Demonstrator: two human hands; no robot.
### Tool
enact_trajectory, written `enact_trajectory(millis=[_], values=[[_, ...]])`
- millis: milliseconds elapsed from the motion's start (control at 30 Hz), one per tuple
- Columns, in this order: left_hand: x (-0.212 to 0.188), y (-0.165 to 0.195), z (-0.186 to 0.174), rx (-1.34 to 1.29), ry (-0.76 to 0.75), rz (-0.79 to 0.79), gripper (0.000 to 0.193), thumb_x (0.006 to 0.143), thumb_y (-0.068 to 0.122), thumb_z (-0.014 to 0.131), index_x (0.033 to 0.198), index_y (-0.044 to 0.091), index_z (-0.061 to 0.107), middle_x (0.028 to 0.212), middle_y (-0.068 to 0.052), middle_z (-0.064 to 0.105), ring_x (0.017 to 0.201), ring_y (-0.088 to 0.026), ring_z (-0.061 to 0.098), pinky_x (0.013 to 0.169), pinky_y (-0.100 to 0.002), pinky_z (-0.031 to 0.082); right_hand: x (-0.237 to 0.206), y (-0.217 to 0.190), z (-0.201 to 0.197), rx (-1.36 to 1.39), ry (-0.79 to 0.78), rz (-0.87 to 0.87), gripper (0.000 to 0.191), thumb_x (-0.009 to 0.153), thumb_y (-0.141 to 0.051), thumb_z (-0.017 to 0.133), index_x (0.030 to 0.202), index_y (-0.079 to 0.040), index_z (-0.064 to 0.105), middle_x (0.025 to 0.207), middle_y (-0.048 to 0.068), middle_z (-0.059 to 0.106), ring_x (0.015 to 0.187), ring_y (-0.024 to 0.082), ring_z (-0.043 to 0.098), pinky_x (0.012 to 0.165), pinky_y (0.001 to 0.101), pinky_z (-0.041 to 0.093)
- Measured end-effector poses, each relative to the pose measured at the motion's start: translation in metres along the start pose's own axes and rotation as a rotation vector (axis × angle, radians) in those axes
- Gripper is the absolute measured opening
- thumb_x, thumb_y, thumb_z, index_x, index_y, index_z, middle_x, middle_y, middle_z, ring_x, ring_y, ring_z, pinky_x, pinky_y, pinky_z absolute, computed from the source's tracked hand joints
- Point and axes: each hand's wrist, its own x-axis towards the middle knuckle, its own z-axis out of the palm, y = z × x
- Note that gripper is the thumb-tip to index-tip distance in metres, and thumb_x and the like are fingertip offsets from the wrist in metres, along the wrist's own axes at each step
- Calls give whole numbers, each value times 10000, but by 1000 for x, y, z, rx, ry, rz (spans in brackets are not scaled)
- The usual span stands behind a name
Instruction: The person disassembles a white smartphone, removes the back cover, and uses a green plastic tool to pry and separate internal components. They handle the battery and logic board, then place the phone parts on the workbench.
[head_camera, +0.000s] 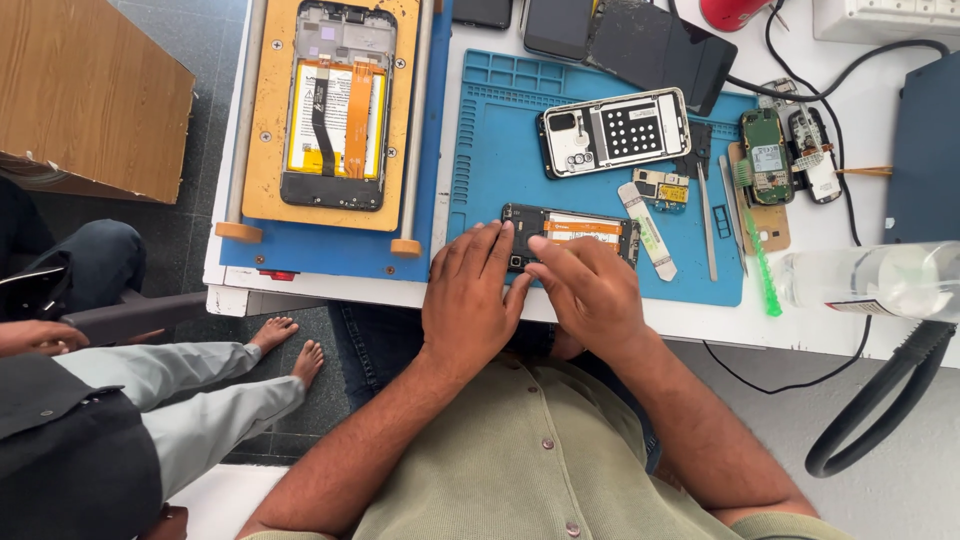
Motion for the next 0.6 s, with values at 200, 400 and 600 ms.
enact_trajectory(millis=[200, 400, 600], values=[[1, -3, -3, 8, 15, 17, 575, 955, 302, 721, 1405, -18, 561, 1377, -165, 590, 1337, -313, 529, 1132, -470, 405, 8, -11, -3, 130, 89, 37, 465, 934, 23, 718, 1361, -85, 570, 1145, 157, 680, 1058, 309, 672, 928, 380, 557], [1, -5, -3, -29, 36, 21, 576, 966, 277, 715, 1423, -29, 545, 1393, -196, 580, 1345, -337, 531, 1148, -478, 409, 5, -8, -4, 208, 17, 113, 492, 898, 21, 733, 1363, -49, 585, 1203, 149, 700, 1119, 284, 697, 1090, 469, 500], [-1, -8, -5, -92, 23, -5, 549, 959, 232, 712, 1411, -31, 545, 1411, -216, 572, 1362, -359, 521, 1148, -482, 405, 7, -6, -6, 207, 32, 110, 492, 964, 75, 677, 1424, -53, 559, 1229, 143, 713, 1150, 290, 696, 1140, 469, 495]])
